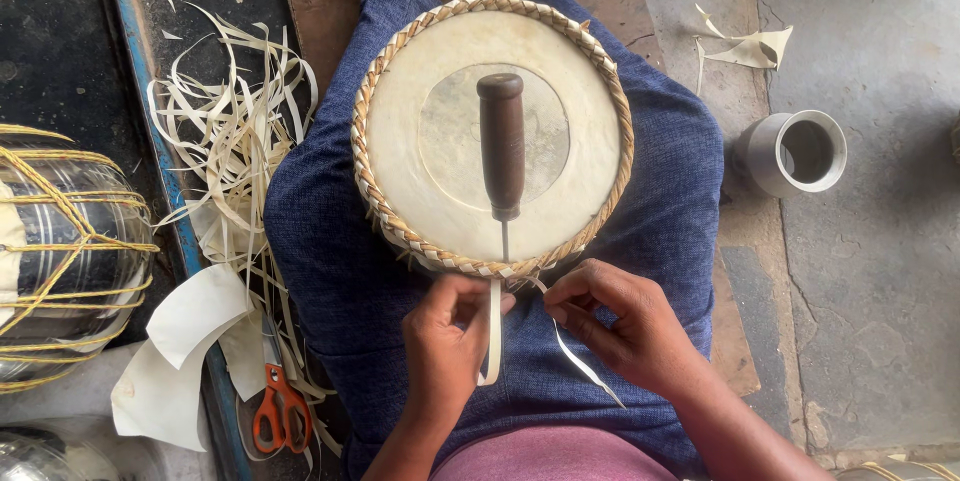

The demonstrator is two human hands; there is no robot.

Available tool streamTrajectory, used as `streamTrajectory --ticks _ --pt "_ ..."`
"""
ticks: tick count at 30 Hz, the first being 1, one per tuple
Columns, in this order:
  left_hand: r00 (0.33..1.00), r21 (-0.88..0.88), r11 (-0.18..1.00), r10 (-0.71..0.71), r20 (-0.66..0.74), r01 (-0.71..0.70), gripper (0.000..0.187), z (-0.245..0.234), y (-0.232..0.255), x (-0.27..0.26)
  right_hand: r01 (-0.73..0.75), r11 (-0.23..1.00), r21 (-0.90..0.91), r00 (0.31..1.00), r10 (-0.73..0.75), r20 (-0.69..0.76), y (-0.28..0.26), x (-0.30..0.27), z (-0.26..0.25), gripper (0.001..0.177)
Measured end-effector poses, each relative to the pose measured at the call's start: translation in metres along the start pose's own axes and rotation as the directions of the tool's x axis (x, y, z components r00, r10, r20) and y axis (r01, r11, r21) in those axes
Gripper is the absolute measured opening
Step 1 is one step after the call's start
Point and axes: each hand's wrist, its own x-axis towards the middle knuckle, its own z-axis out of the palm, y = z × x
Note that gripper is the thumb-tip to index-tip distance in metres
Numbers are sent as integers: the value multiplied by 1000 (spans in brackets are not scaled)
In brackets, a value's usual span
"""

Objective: The person is repairing a drum by hand. They use a tool to weave a strap around the edge of the drum, pulling it tight and tucking it in.

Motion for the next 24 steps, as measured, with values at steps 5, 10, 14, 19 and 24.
streamTrajectory --ticks 5,10,14,19,24 --pt "1000 -88 996 -7 25 10 9 6 -6 -4 53 999 14 999 -53 0 -5 2 -3 11" --pt "993 56 992 116 -18 -114 10 5 -11 -4 127 992 0 987 -126 -98 -15 19 -13 8" --pt "951 270 925 299 -82 -268 16 7 -15 -4 44 968 -247 932 -129 -338 -33 63 -10 32" --pt "757 636 621 648 -87 -458 42 -8 -7 8 148 989 -28 919 -148 -365 -53 121 20 79" --pt "755 590 575 649 93 -566 26 -10 -11 22 206 966 -156 872 -254 -417 -36 138 49 76"
